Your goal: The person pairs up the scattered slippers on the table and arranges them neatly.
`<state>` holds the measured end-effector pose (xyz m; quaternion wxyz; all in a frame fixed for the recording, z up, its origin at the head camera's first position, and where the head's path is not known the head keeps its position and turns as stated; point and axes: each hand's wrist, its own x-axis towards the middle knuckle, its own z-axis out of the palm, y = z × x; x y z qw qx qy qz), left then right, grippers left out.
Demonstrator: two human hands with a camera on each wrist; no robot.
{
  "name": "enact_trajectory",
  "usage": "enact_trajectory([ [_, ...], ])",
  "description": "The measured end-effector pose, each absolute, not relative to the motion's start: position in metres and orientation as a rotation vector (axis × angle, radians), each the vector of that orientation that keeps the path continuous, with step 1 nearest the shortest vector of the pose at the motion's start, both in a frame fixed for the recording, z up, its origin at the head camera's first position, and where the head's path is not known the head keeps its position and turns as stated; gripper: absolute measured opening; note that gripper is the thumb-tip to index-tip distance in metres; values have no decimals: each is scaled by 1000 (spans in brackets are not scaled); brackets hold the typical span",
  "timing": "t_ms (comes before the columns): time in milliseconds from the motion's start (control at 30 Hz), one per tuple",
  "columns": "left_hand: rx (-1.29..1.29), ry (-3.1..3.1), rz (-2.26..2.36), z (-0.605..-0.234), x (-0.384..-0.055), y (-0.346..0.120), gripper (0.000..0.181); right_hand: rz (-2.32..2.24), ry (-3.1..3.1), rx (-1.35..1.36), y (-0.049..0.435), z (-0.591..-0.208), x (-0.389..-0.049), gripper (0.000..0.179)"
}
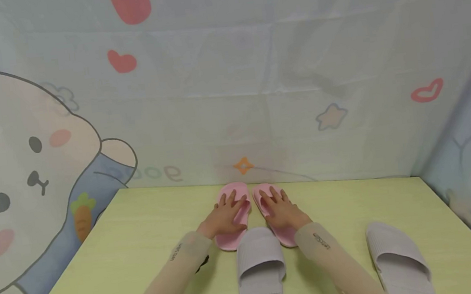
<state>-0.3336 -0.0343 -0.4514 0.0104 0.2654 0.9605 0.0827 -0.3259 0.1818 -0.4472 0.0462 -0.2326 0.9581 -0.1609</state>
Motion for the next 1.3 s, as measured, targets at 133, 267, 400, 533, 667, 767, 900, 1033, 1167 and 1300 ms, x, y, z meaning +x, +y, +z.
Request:
enact_trajectory([
  [133,842,3024,249,-451,-333,-30,75,-590,2888,-852,187,-455,-338,66],
  [267,814,3042,241,-451,-332,-27,75,-553,2902,-842,184,-453,-340,66],
  [400,791,3048,236,-452,-332,-25,74,-496,2931,-690,172,-438,-330,66],
  [533,796,3055,237,-453,-333,-24,72,-467,2964,-637,168,-439,-332,68],
  [667,801,3050,235,-452,-332,-23,71,-446,2990,-596,169,-444,-337,71],
  [767,795,3044,247,-448,-331,-24,71,-449,3004,-548,168,-443,-336,72],
  [900,799,3034,277,-445,-329,-25,70,-475,3005,-448,162,-438,-332,74],
  [1033,805,3028,308,-445,-330,-25,70,-498,3029,-381,156,-436,-330,75],
  [1167,802,3022,308,-447,-331,-25,71,-494,3050,-340,152,-438,-330,77],
  [1300,799,3023,285,-448,-331,-25,71,-499,3064,-289,149,-443,-330,74],
])
